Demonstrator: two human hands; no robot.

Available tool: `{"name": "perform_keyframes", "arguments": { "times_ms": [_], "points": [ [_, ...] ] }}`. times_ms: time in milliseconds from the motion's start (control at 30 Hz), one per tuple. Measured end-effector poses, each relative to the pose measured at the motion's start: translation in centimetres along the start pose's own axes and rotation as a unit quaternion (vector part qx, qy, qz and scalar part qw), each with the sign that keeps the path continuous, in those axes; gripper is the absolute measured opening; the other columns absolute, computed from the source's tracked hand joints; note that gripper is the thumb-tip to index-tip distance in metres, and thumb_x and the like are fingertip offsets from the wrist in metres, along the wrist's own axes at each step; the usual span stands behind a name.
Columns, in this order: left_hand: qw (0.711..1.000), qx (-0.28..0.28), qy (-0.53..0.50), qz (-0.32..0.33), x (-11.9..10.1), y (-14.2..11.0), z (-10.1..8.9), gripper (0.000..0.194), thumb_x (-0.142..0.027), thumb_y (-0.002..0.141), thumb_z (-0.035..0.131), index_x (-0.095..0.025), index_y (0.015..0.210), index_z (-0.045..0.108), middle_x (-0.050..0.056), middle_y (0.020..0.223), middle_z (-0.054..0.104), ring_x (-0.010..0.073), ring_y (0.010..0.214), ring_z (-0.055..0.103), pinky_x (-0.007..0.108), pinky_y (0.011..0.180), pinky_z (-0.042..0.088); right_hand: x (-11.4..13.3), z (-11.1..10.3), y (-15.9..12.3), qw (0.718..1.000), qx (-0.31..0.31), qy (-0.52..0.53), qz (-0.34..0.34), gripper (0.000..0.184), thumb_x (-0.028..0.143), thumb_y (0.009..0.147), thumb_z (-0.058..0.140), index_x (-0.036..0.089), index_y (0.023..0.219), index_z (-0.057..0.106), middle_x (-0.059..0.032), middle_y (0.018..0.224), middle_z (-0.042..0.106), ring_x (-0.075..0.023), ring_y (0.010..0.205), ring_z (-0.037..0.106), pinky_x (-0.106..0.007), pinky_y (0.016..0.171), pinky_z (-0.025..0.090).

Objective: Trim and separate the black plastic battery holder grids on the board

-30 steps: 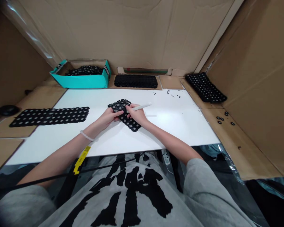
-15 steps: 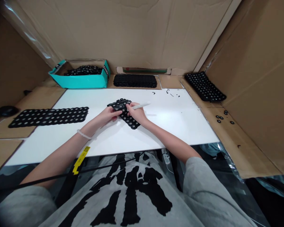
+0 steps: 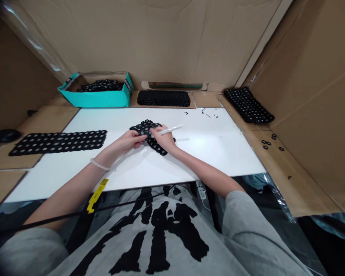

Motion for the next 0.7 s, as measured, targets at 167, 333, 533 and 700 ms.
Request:
{"name": "perform_keyframes", "arguments": {
  "times_ms": [167,333,533,700],
  "points": [
    [1.0,-0.004,0.008,0.01,0.9,0.6,-0.1,0.04,-0.042,0.071,0.076,-0.015,0.052,0.051,-0.001,0.045,0.046,0.0062,0.043,0.035,0.022,0.046,0.02,0.5,0.3,-0.5,0.998,-0.003,-0.053,-0.032,0.038,0.035,0.088,0.053,0.02,0.054,0.045,0.0006,0.069,0.044,-0.017,0.081,0.051,-0.03,0.08,0.04],
    [1.0,0.014,0.007,0.006,0.9,0.6,-0.1,0.045,-0.043,0.069,0.077,-0.016,0.048,0.048,-0.001,0.045,0.046,0.006,0.045,0.034,0.023,0.046,0.019,0.4,0.6,-0.7,0.994,-0.006,-0.089,-0.067,0.037,0.035,0.093,0.048,0.021,0.059,0.042,0.0002,0.074,0.041,-0.0157,0.076,0.048,-0.029,0.077,0.039],
    [0.997,0.042,-0.069,-0.006,0.3,0.4,0.2,0.042,-0.043,0.064,0.082,-0.015,0.055,0.053,0.0,0.053,0.051,0.0067,0.047,0.04,0.021,0.045,0.027,0.1,0.6,-0.3,0.992,-0.008,-0.1,-0.083,0.036,0.038,0.093,0.049,0.021,0.062,0.044,-0.001,0.077,0.046,-0.0157,0.079,0.05,-0.029,0.082,0.042],
    [0.998,-0.001,-0.06,0.013,-0.2,0.2,0.2,0.038,-0.041,0.064,0.083,-0.015,0.063,0.055,0.0,0.056,0.053,0.0074,0.045,0.042,0.022,0.043,0.028,-0.1,0.0,0.4,0.998,0.023,0.049,0.029,0.038,0.049,0.088,0.052,0.021,0.063,0.047,0.0012,0.063,0.051,-0.0148,0.067,0.057,-0.026,0.065,0.048]
  ]
}}
Point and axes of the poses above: each hand's wrist, its own y-axis towards the middle knuckle, its own z-axis out of the palm, x = y × z, the point moved 3 cm from there along y, towards the middle knuckle
